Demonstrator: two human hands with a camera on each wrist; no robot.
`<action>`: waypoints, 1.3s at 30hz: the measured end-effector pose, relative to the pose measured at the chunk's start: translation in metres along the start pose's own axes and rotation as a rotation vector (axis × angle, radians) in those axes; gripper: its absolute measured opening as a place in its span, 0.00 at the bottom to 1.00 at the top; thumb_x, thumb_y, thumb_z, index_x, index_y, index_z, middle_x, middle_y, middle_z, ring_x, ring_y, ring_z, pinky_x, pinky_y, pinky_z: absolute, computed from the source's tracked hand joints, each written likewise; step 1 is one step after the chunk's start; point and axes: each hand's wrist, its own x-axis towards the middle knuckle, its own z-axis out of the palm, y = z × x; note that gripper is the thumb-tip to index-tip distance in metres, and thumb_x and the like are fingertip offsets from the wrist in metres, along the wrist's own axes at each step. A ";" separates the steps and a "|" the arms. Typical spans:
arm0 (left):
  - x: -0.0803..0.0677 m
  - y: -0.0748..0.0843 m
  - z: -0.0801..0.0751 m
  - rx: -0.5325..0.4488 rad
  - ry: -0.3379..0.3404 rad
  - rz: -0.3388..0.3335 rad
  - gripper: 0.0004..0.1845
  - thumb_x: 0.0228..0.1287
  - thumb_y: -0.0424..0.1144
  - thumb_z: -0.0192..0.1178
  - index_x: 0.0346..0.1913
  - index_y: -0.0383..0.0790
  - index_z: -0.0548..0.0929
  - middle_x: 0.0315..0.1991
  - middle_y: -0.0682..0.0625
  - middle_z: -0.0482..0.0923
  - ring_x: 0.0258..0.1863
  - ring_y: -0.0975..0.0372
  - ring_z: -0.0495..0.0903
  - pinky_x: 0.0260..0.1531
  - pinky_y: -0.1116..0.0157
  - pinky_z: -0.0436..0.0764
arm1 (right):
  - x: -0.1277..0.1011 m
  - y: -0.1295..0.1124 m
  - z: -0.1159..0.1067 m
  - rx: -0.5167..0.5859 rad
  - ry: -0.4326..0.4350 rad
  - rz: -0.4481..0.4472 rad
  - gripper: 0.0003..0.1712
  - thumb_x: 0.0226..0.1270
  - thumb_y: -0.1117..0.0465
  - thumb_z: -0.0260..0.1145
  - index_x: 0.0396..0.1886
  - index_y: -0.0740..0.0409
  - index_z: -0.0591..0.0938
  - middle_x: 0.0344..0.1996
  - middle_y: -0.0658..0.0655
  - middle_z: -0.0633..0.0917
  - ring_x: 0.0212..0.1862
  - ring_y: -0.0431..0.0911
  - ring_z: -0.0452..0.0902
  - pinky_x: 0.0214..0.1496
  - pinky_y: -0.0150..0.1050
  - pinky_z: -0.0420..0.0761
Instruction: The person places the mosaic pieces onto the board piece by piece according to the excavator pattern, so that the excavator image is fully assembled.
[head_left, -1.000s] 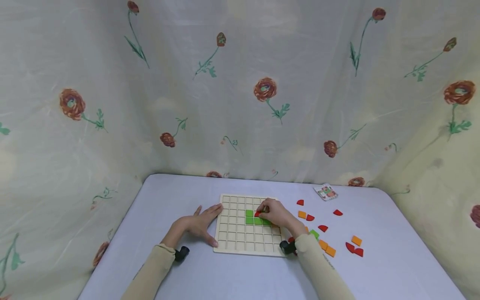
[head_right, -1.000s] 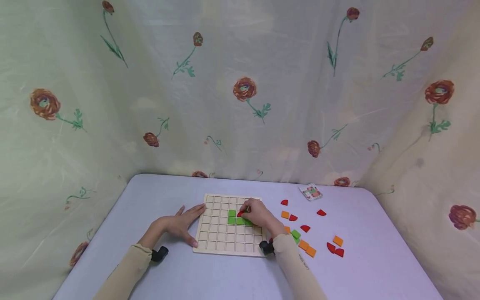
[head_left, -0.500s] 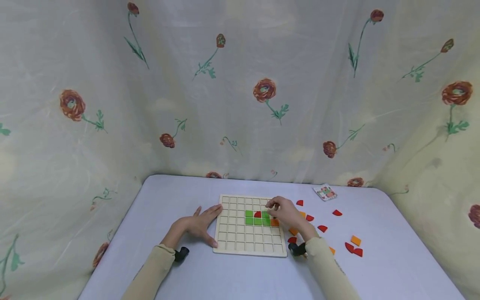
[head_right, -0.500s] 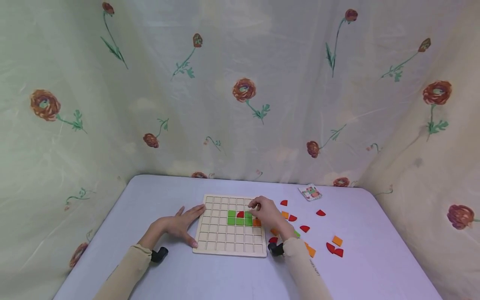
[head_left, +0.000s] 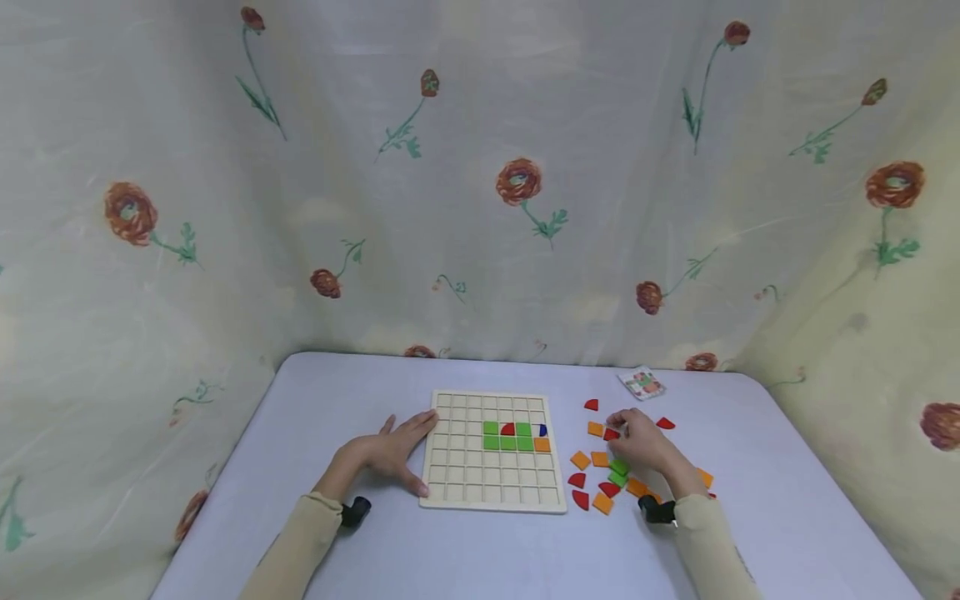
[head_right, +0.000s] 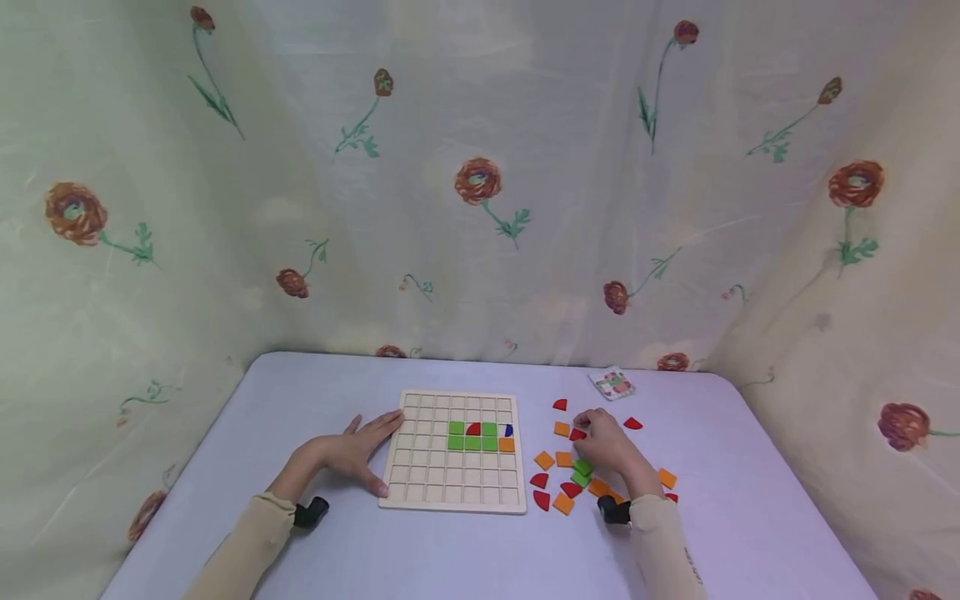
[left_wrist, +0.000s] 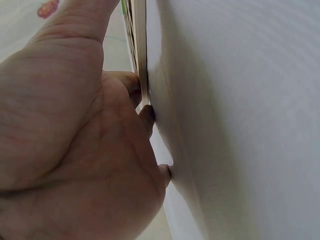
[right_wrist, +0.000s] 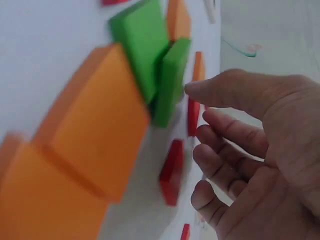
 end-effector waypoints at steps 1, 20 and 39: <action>-0.001 0.000 0.000 0.000 0.000 0.000 0.67 0.41 0.65 0.72 0.77 0.41 0.45 0.79 0.50 0.38 0.78 0.55 0.38 0.73 0.42 0.36 | 0.000 0.002 0.000 -0.004 -0.004 0.003 0.22 0.63 0.60 0.67 0.56 0.61 0.77 0.50 0.60 0.76 0.45 0.50 0.70 0.49 0.44 0.78; -0.002 -0.001 -0.002 -0.004 0.004 0.003 0.67 0.42 0.66 0.72 0.77 0.41 0.44 0.79 0.50 0.37 0.78 0.53 0.38 0.73 0.42 0.36 | -0.003 0.000 -0.005 -0.001 0.039 0.072 0.17 0.66 0.50 0.65 0.37 0.61 0.78 0.25 0.53 0.77 0.29 0.45 0.71 0.30 0.34 0.70; -0.002 0.000 -0.001 -0.004 0.001 0.007 0.67 0.42 0.66 0.72 0.77 0.41 0.44 0.79 0.50 0.37 0.78 0.53 0.38 0.73 0.42 0.35 | -0.010 0.008 -0.011 0.045 -0.082 -0.068 0.17 0.62 0.66 0.66 0.52 0.58 0.81 0.40 0.54 0.82 0.38 0.46 0.73 0.40 0.35 0.79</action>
